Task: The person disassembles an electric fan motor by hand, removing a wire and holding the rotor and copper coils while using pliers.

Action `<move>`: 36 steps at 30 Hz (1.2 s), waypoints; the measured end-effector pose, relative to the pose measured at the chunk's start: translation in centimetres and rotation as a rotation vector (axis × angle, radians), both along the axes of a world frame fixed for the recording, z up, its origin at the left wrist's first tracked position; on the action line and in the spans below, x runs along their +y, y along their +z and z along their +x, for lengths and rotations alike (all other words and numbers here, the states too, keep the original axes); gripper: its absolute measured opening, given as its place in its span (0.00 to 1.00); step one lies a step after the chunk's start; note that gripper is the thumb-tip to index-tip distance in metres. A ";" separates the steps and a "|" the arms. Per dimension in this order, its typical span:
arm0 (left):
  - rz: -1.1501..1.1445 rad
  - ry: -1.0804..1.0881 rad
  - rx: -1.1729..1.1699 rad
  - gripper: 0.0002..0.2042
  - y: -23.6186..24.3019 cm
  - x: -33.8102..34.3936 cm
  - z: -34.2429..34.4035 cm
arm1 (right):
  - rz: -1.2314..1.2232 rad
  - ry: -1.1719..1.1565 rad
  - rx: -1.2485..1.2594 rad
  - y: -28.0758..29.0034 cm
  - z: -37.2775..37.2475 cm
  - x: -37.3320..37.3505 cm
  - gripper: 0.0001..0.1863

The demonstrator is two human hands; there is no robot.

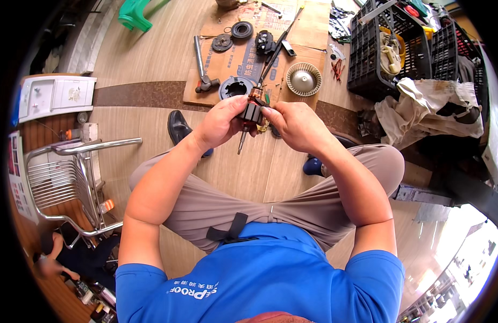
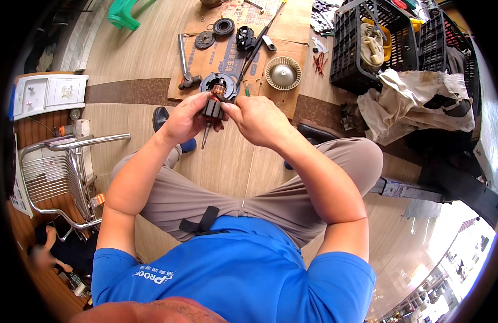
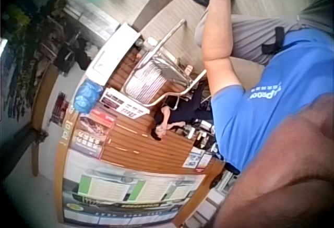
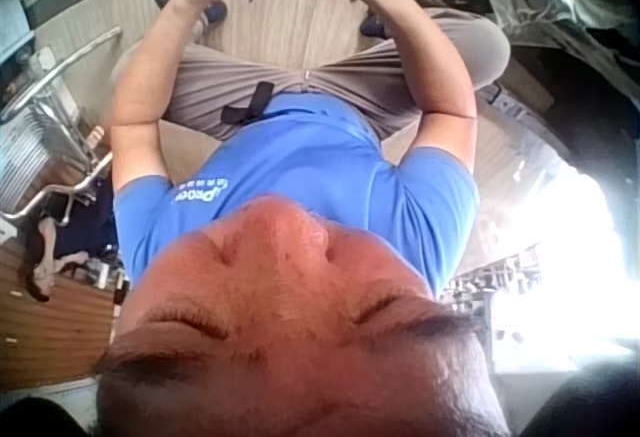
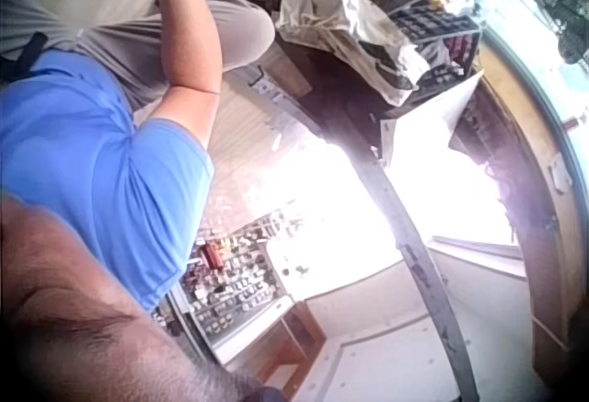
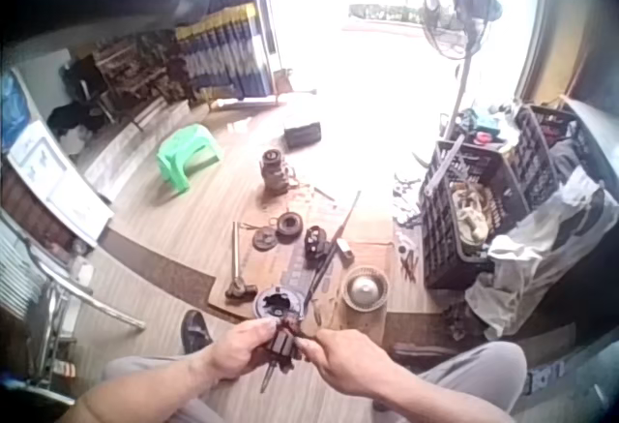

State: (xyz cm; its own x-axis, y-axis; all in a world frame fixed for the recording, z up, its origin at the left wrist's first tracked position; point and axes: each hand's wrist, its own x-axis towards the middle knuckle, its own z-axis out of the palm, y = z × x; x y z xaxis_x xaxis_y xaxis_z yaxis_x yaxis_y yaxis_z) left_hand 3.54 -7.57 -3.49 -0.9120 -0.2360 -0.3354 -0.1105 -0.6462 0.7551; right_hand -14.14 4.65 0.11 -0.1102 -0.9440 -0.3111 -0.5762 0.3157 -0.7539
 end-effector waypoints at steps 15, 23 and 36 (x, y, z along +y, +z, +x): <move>0.004 0.052 -0.005 0.19 0.6 -0.2 -0.1 | -0.111 -0.078 0.015 -1.6 1.4 0.1 0.19; -0.072 0.088 -0.048 0.15 0.5 -0.2 0.1 | -0.106 -0.028 0.039 -2.4 0.8 -0.3 0.23; -0.013 0.156 -0.053 0.15 -1.0 -1.8 1.2 | -0.074 -0.157 0.161 -8.1 -2.0 -1.1 0.26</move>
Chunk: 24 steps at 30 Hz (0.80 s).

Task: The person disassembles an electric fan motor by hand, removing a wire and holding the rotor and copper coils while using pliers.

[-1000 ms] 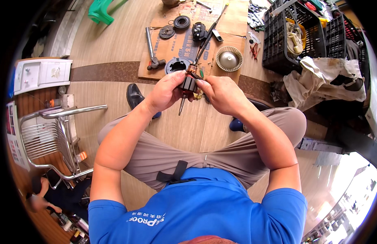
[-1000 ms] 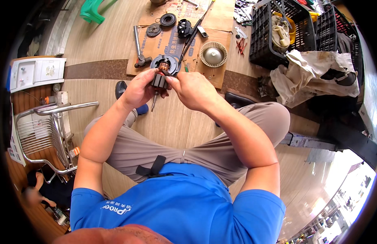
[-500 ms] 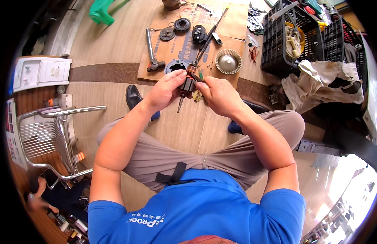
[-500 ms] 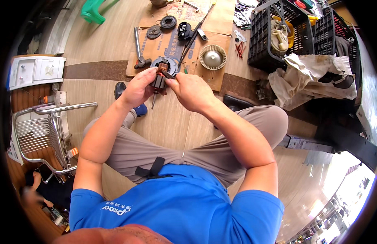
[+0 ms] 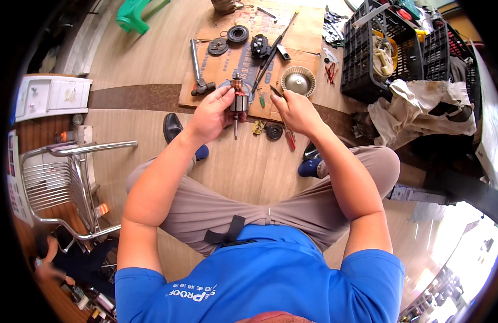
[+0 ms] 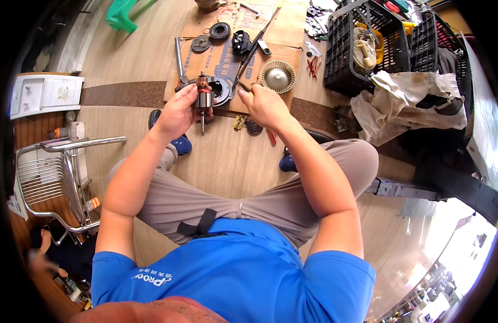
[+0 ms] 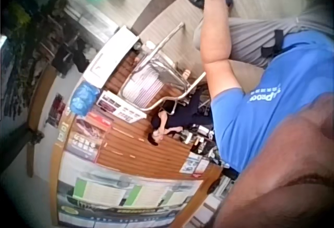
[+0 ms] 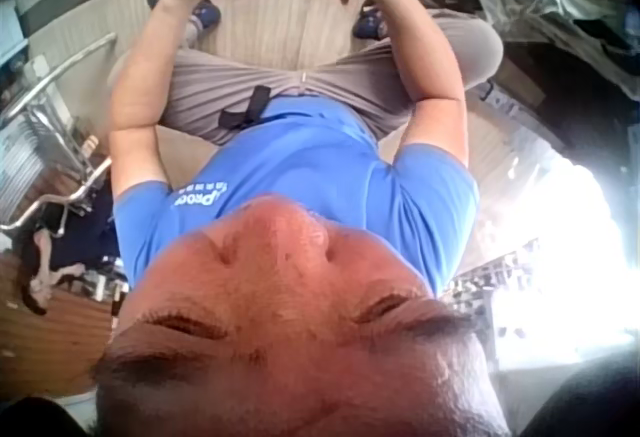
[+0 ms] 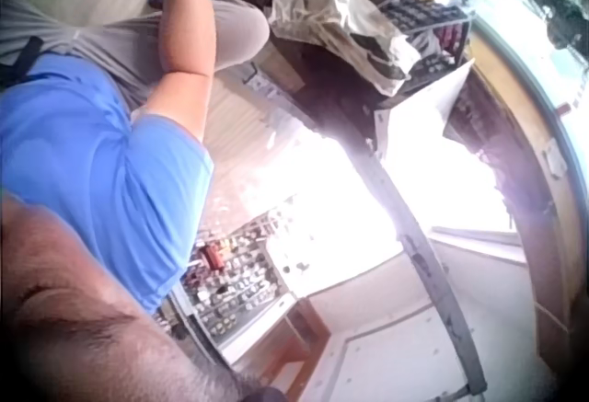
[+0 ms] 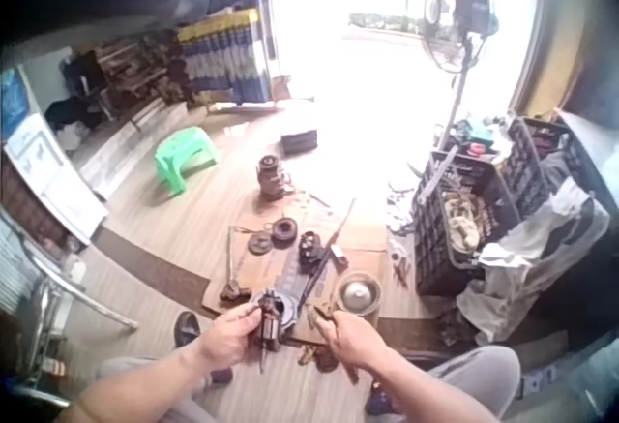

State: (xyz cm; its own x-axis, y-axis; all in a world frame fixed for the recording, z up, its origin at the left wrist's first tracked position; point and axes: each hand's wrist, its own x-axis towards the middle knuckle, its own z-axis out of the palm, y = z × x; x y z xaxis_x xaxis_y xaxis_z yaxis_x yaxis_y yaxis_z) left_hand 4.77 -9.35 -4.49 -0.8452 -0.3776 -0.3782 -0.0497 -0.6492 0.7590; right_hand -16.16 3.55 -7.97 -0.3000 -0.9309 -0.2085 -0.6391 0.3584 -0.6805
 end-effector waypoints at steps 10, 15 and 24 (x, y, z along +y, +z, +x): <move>0.027 0.092 0.054 0.14 0.4 -0.5 -0.2 | 0.794 0.516 0.227 -19.8 -4.8 5.9 0.12; -0.032 0.116 0.039 0.13 1.2 -0.4 0.2 | 0.753 0.560 0.304 -23.5 -3.9 4.4 0.12; -0.120 0.126 -0.045 0.16 2.0 -0.3 0.4 | 0.579 0.348 0.223 -25.2 -2.6 2.0 0.16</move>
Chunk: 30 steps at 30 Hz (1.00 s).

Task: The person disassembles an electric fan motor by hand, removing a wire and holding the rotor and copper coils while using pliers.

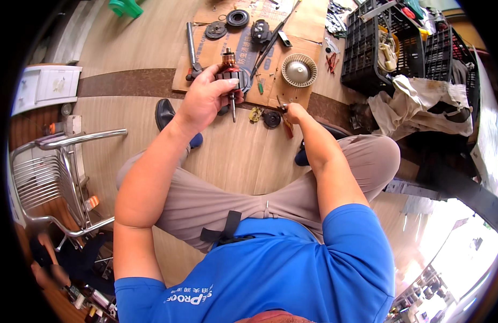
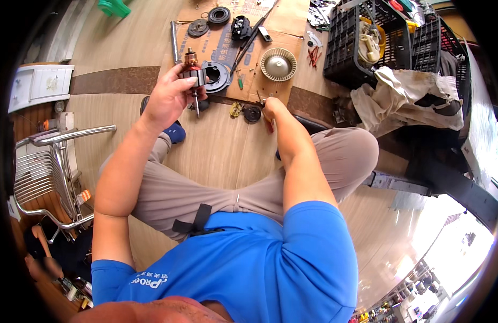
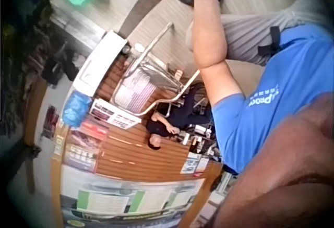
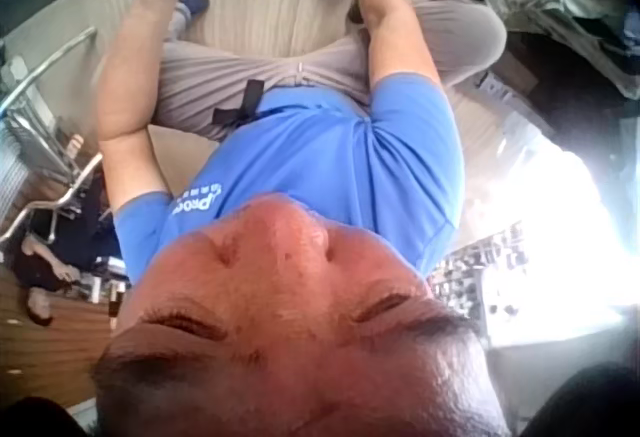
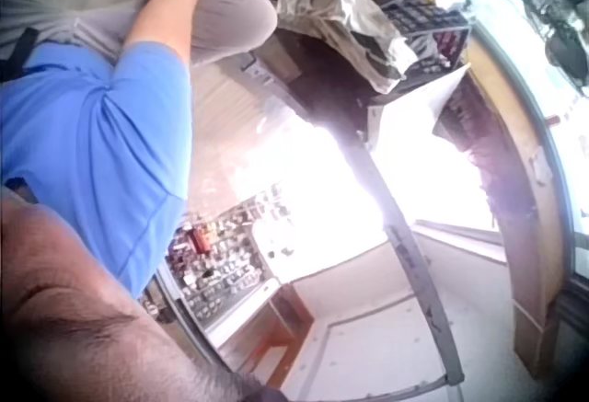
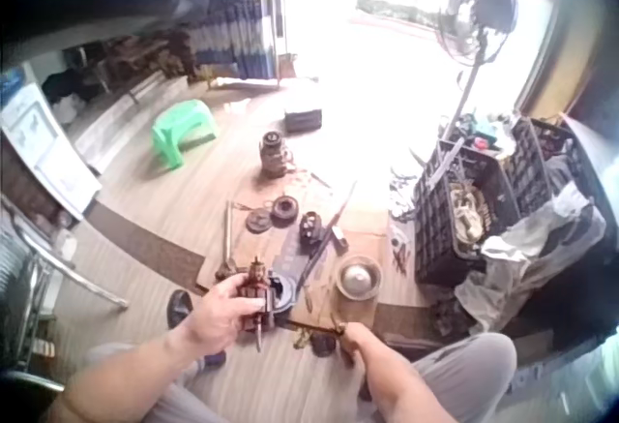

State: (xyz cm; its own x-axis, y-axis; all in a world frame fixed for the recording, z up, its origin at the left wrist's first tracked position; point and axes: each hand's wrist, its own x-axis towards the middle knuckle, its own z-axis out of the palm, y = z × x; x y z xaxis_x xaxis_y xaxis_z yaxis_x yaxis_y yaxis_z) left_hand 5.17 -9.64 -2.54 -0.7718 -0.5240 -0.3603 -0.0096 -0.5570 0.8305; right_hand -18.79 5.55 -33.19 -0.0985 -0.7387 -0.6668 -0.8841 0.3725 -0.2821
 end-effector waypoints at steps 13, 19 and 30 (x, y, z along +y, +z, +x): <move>0.038 -0.064 0.071 0.17 0.4 0.9 -1.8 | -0.558 -0.475 -0.385 18.8 -3.0 -6.9 0.18; 0.050 -0.069 0.073 0.19 1.1 2.0 -1.1 | -0.596 -0.559 -0.828 32.6 0.8 -3.9 0.14; -0.047 -0.049 0.050 0.23 0.5 2.5 -1.4 | -0.454 -0.683 -0.989 33.8 3.3 -2.7 0.10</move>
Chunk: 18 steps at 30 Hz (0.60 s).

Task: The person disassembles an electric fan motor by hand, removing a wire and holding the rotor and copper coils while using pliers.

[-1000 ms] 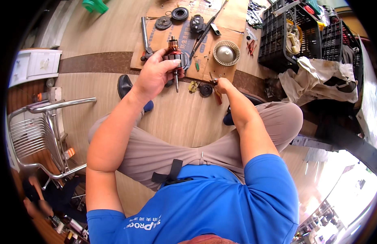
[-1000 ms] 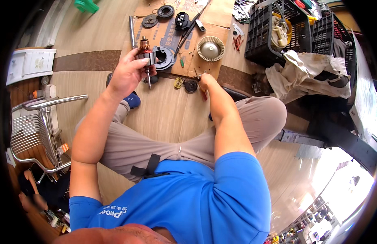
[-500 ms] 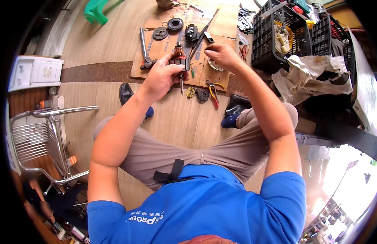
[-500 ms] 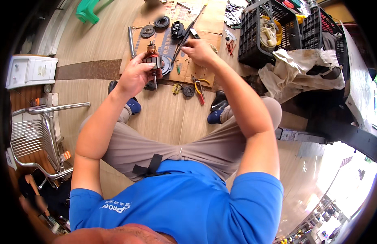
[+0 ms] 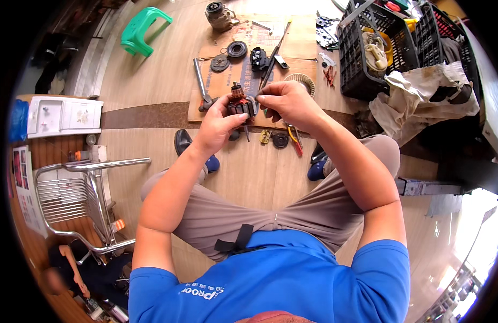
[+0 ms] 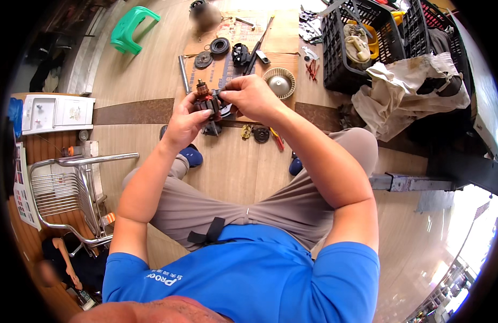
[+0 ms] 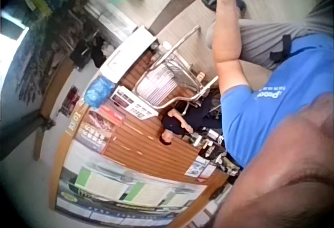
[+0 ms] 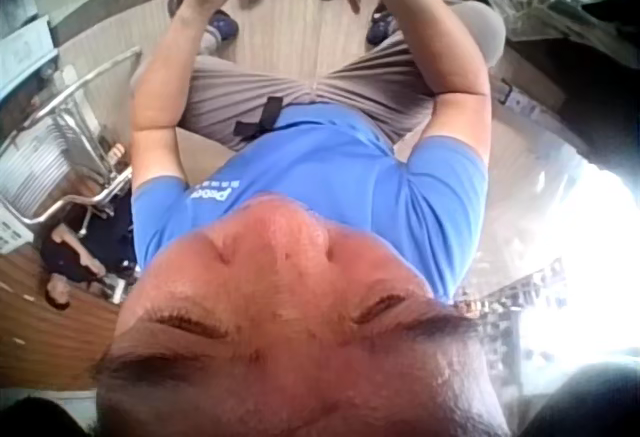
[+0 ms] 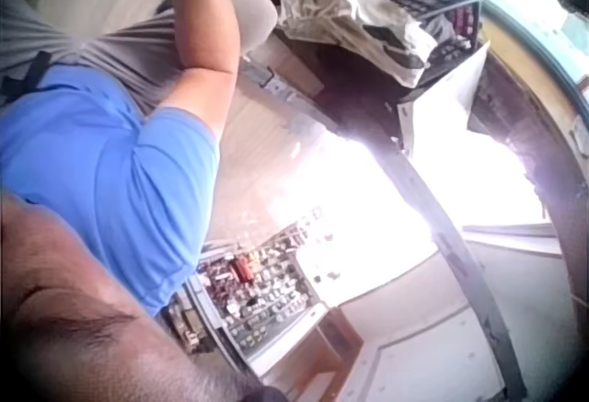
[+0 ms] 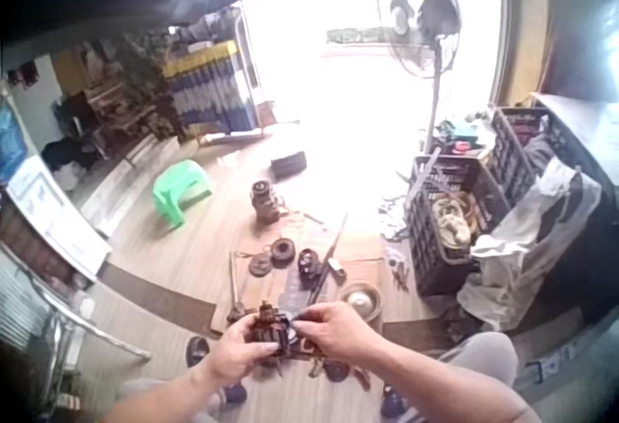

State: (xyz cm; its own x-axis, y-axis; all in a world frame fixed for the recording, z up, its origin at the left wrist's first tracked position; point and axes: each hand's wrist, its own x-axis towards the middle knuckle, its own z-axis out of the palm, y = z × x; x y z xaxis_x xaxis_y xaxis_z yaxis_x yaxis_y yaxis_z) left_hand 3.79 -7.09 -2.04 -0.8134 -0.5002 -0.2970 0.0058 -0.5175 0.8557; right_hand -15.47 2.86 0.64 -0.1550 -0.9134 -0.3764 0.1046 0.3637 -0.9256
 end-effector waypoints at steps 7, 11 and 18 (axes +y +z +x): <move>-0.171 -0.036 -0.055 0.23 -0.3 0.5 -1.3 | -0.029 -0.046 -0.070 -1.4 0.4 -0.2 0.12; -0.215 -0.037 -0.074 0.23 -0.2 0.6 -1.4 | -0.033 -0.109 -0.105 -1.4 0.7 -0.3 0.11; -0.307 -0.034 -0.115 0.23 -0.4 0.9 -1.3 | -0.034 -0.132 -0.117 -1.6 0.8 -0.4 0.13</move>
State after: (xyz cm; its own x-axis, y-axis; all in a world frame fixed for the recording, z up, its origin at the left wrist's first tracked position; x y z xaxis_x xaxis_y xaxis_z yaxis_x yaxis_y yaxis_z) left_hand 2.44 -6.24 -2.41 -0.8012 -0.5537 -0.2270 -0.1125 -0.2334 0.9659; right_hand -14.62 2.49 -0.97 -0.2307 -0.9007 -0.3680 0.2574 0.3083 -0.9158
